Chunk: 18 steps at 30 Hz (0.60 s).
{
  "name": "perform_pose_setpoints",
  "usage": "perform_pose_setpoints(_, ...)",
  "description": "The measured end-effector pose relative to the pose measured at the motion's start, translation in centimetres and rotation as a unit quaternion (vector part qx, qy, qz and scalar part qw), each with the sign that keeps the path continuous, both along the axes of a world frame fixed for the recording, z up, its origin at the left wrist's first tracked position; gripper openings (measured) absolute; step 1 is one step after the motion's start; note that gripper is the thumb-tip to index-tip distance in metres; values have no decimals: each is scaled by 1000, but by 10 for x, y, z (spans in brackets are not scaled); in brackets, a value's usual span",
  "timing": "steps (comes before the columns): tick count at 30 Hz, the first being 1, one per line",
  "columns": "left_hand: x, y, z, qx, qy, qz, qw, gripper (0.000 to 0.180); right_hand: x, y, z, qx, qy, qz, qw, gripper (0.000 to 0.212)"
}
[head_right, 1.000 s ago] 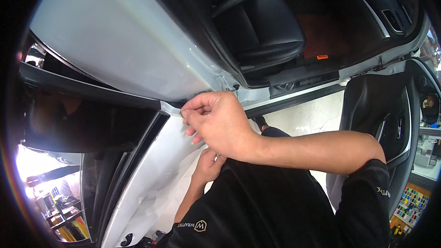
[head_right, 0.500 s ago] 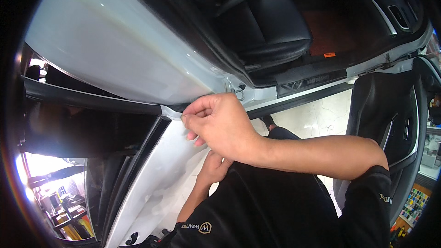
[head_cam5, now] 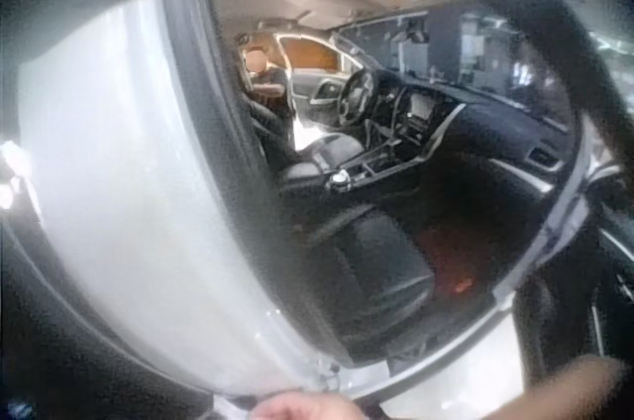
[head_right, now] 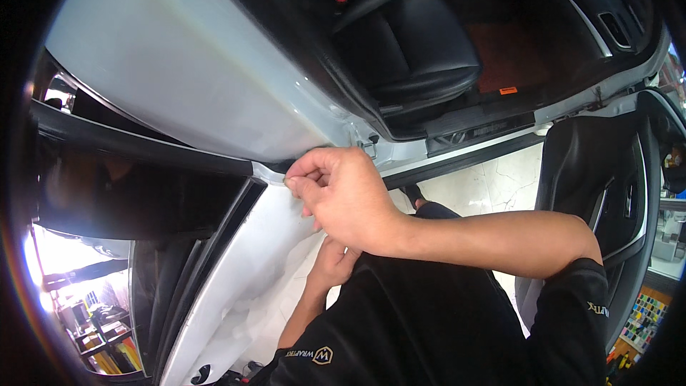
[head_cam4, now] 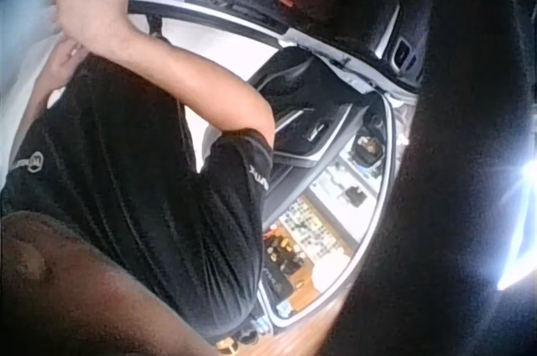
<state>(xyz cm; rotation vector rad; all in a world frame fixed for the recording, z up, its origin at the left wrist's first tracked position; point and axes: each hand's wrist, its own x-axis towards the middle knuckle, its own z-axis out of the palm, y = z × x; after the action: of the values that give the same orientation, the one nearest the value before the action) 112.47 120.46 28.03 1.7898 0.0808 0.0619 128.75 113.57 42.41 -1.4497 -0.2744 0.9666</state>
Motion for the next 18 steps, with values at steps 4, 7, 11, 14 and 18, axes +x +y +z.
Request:
perform_pose_setpoints(4,1,-2,5,-14,17,4,1000,19,4,-2,-6,10,-39,12,999,15)
perform_pose_setpoints(7,0,-3,0,-14,18,5,1000,20,7,-3,-6,8,-43,20,999,15)
perform_pose_setpoints(11,-1,-4,4,-9,15,9,1000,20,8,-2,-7,3,-43,29,999,15)
perform_pose_setpoints(14,0,-3,5,-6,16,9,1000,19,7,-3,-8,22,-12,13,1000,15)
perform_pose_setpoints(18,-1,-4,3,-16,21,18,1000,17,8,-3,-7,26,4,21,999,15)
